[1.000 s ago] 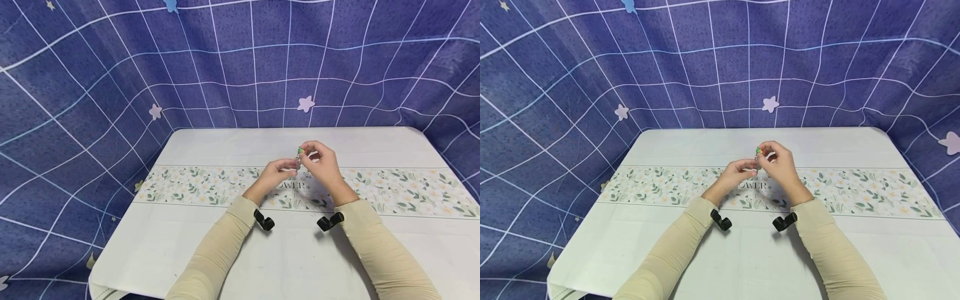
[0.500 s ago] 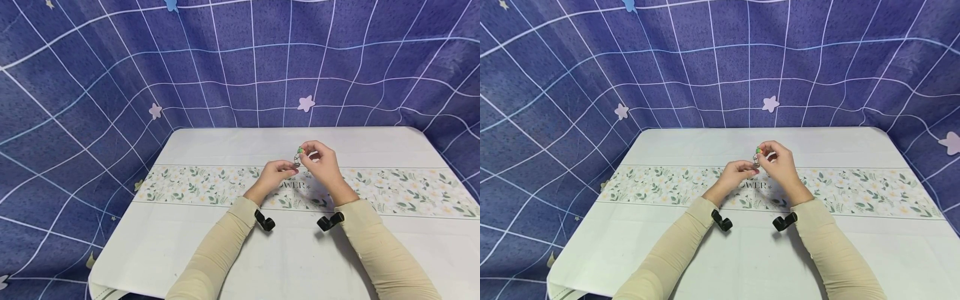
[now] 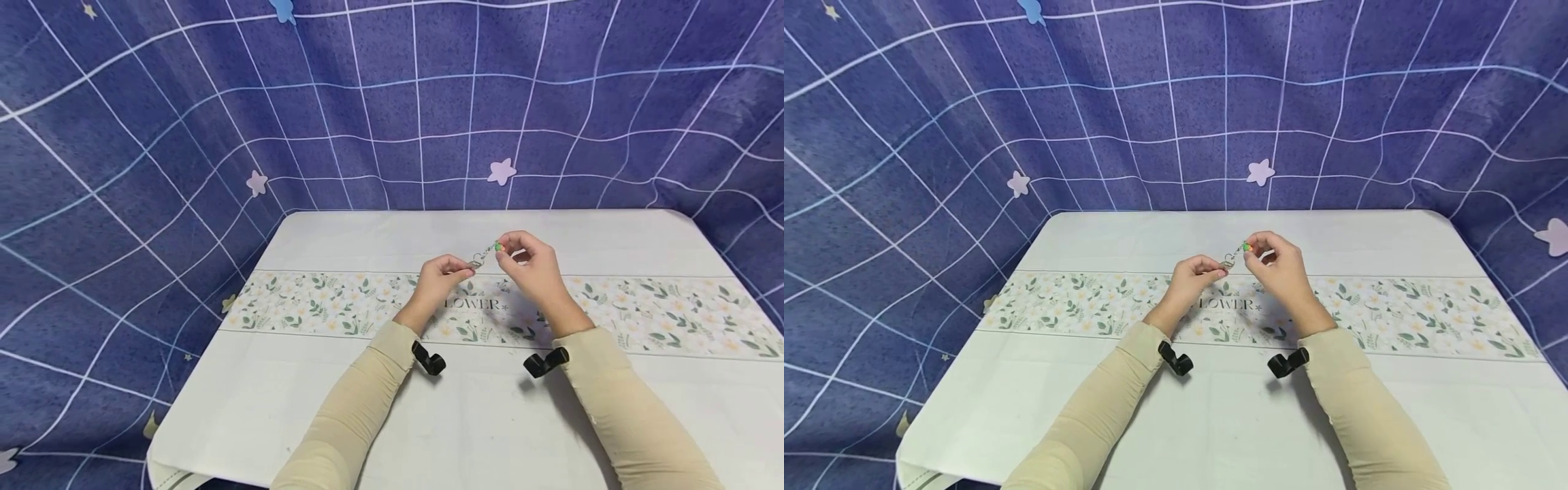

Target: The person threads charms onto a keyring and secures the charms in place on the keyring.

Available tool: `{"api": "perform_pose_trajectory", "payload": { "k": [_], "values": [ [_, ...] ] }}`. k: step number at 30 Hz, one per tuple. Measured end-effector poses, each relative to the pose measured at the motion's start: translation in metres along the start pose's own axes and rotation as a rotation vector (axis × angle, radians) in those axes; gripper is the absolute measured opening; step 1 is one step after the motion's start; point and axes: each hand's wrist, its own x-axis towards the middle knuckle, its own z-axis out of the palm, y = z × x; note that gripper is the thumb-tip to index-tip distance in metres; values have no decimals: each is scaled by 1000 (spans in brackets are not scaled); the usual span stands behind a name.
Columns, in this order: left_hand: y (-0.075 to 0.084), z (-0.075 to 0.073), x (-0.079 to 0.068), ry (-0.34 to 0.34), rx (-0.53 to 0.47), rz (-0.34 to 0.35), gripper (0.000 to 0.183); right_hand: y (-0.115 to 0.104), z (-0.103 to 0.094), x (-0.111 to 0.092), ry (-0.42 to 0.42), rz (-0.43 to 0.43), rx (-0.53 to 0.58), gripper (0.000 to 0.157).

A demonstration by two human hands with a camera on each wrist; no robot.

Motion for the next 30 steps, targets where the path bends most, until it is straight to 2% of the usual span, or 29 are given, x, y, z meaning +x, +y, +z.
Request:
{"api": "perform_pose_trajectory", "payload": {
  "k": [5,14,22,30],
  "values": [
    [4,-9,-1,26,30,30,7,15,-8,1,-35,24,-31,11],
    [10,-34,0,9,144,45,5,20,-25,3,-194,22,-129,12],
    [19,-49,0,-43,358,96,8,26,-31,5,-308,15,-166,12],
    [17,-56,-2,-79,488,102,6,39,-26,2,-372,39,-184,13]
  ]
}}
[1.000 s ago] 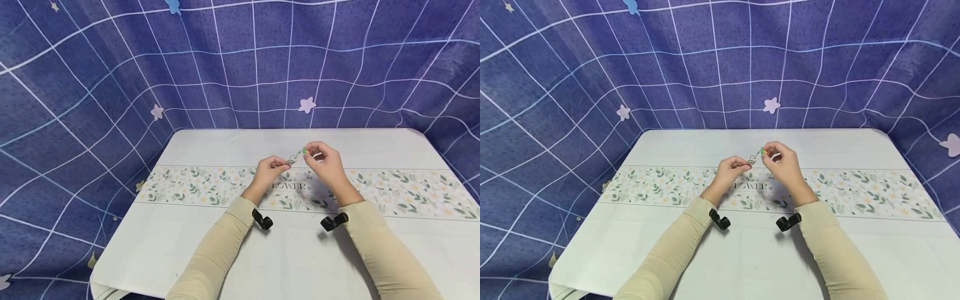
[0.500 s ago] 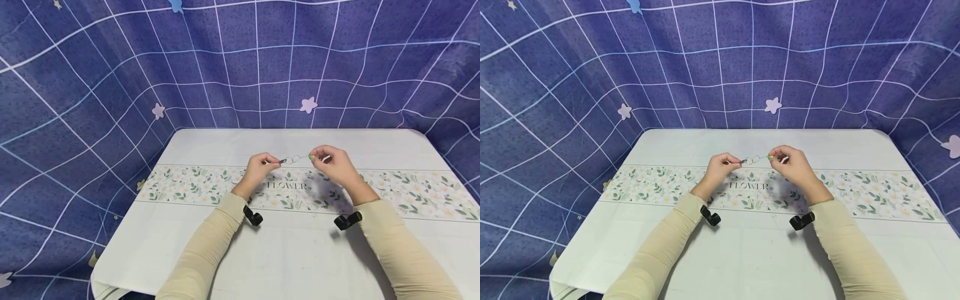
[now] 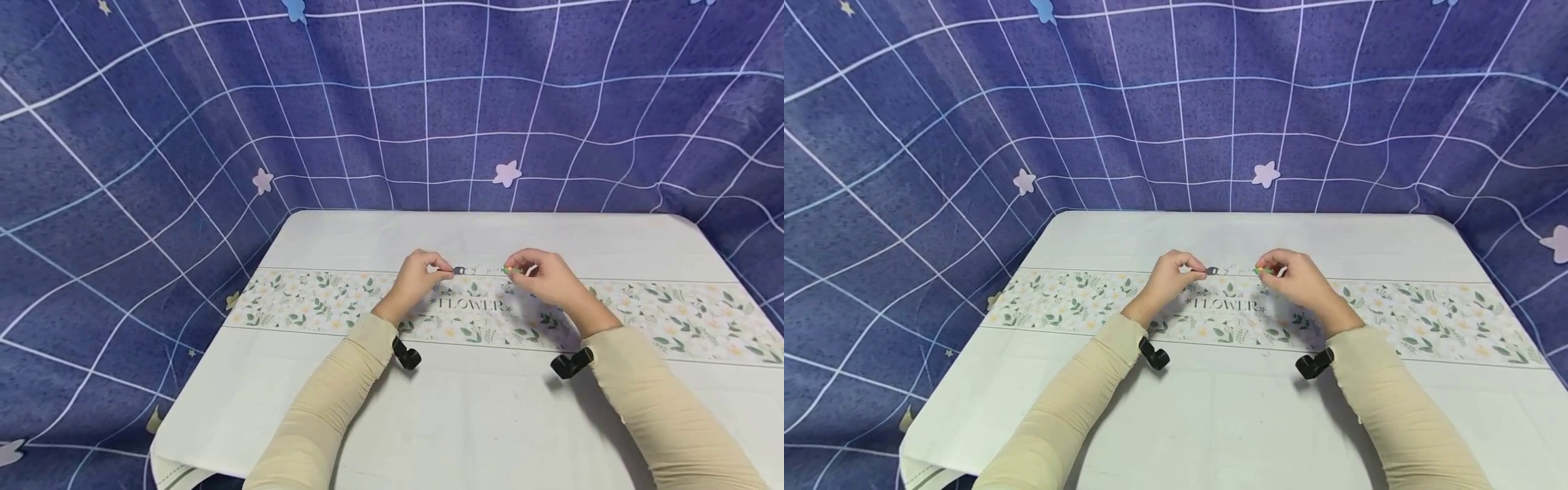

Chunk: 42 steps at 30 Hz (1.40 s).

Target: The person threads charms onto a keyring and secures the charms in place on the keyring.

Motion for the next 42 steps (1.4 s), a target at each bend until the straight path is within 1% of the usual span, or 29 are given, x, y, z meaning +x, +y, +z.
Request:
{"api": "perform_pose_trajectory", "payload": {
  "k": [3,7,11,19,22,24,28,32,36,42],
  "values": [
    [-4,2,-2,-16,43,3,5,6,6,-1,-21,9,8,13],
    [-10,5,-5,-51,85,3,5,13,14,-2,-45,45,10,13],
    [-15,6,-6,-88,111,12,7,20,22,-3,-63,69,-11,12],
    [-25,6,-8,-188,63,31,5,28,32,-4,-91,116,-60,15],
    [-26,7,-10,-209,48,31,5,29,35,-4,-97,131,-68,15],
    [-28,7,-10,-211,46,25,5,29,36,-5,-100,133,-66,15],
    [-30,8,-10,-202,65,12,4,30,37,-5,-108,106,-74,14],
    [-32,9,-10,-189,85,11,4,29,38,-6,-113,64,-128,11],
    [-33,9,-10,-187,108,19,6,30,40,-6,-98,48,-181,8],
    [-36,9,-10,-183,143,32,5,30,44,-6,-76,29,-209,6]
  ]
}}
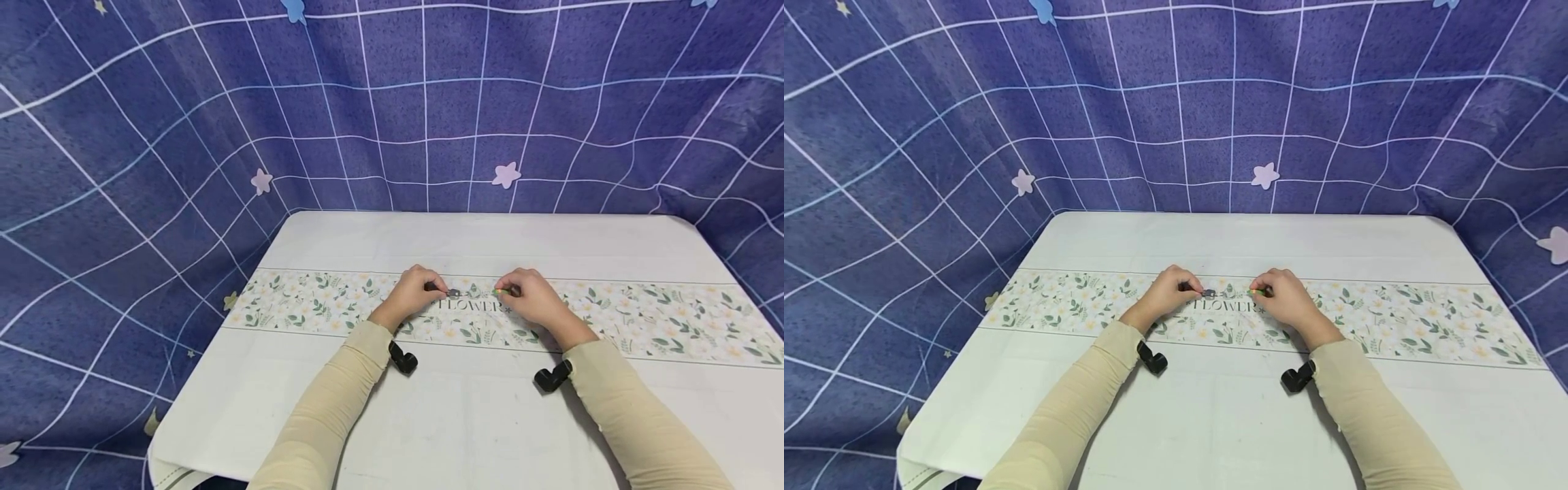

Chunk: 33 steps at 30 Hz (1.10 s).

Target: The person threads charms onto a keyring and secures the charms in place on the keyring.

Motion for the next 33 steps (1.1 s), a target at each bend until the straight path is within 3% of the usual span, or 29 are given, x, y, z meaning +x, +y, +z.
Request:
{"api": "perform_pose_trajectory", "payload": {
  "k": [11,21,33],
  "values": [
    [-10,3,-2,21,0,54,5,1,5,-5,21,-18,-26,7],
    [-7,2,-6,23,34,77,8,3,5,-8,43,-74,-38,6],
    [-1,1,-7,8,143,87,4,1,0,-14,37,-113,-23,7]
  ]
}}
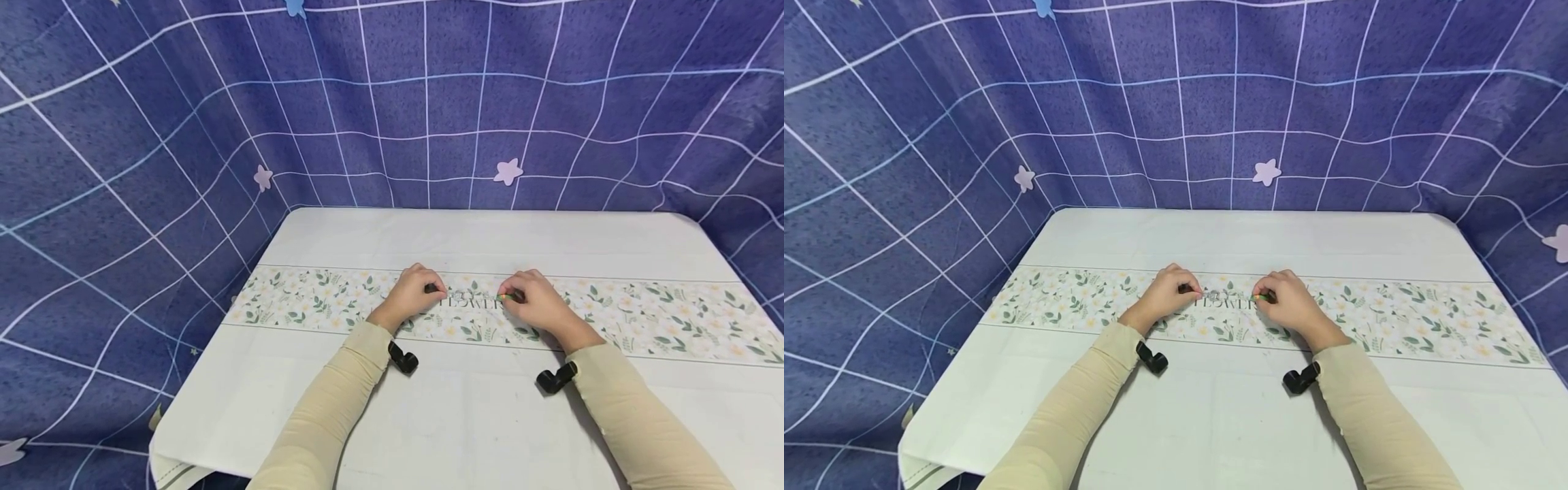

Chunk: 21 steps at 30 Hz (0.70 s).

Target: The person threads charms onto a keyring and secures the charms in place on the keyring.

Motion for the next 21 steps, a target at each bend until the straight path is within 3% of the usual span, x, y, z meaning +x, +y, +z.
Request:
{"api": "perform_pose_trajectory", "payload": {
  "k": [6,14,17,21],
  "values": [
    [3,-1,-2,-9,10,-14,5,-3,-1,-3,1,-39,-4,8],
    [6,-3,-6,29,-2,-9,7,-3,-4,-2,-43,-6,-21,12],
    [10,-11,-4,47,2,-22,10,-2,-14,2,-70,-11,-22,15],
    [16,-33,5,44,51,-74,24,-1,-44,14,-112,-22,-68,22]
  ]
}}
